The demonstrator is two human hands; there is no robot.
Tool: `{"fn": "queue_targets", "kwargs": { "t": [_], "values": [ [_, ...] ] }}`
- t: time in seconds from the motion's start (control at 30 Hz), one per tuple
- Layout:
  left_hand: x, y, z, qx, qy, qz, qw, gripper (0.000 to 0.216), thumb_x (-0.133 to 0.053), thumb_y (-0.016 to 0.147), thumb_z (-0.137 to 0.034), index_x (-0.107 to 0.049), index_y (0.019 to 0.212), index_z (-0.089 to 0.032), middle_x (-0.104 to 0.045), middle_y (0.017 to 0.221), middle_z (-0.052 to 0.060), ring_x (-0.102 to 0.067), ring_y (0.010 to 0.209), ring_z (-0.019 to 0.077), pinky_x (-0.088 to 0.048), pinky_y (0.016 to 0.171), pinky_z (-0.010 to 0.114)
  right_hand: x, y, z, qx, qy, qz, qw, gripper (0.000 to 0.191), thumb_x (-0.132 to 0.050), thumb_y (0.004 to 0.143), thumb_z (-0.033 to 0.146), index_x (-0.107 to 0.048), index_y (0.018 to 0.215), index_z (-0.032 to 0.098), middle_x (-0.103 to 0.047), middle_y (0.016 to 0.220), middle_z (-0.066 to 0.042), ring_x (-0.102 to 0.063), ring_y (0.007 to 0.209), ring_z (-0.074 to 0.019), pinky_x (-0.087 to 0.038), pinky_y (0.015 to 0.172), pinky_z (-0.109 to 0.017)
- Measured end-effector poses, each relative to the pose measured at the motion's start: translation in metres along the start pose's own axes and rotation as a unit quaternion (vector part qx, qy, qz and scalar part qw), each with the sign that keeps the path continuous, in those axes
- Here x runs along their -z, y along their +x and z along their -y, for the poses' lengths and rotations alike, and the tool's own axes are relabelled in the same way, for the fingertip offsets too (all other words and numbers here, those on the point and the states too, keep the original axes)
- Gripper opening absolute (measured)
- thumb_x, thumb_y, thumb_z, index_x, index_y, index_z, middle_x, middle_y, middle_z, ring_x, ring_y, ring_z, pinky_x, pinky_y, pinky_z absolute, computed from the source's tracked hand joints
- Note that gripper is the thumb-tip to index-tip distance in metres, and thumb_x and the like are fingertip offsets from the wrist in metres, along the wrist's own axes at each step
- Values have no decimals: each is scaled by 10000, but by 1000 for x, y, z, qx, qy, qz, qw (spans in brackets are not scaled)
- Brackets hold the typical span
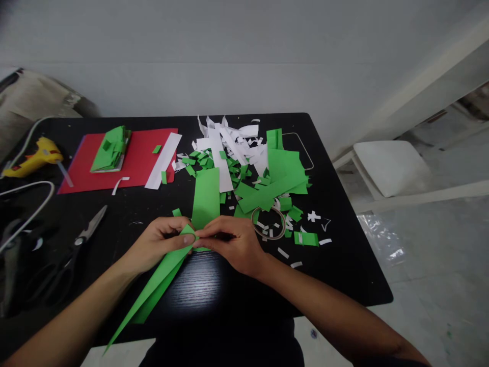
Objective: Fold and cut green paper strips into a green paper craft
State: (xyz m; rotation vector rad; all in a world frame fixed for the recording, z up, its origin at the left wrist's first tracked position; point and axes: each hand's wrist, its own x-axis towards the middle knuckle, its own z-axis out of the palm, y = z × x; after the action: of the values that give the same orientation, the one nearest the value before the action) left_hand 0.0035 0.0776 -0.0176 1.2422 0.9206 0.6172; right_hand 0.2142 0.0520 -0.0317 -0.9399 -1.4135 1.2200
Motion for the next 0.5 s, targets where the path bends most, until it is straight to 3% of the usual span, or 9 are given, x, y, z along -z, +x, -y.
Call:
{"fn": "queue_targets", "kwargs": {
  "t": [0.5],
  "values": [
    [0,0,2,7,-14,7,1000,283,-787,847,-389,-728,725,-141,-564,618,-19,-448,579,91,-342,555,212,0,0,-2,10,16,0,1000,108,-901,800,278,-848,892,294,-811,851,-16,-748,745,-178,-601,688,-315]
  ]
}}
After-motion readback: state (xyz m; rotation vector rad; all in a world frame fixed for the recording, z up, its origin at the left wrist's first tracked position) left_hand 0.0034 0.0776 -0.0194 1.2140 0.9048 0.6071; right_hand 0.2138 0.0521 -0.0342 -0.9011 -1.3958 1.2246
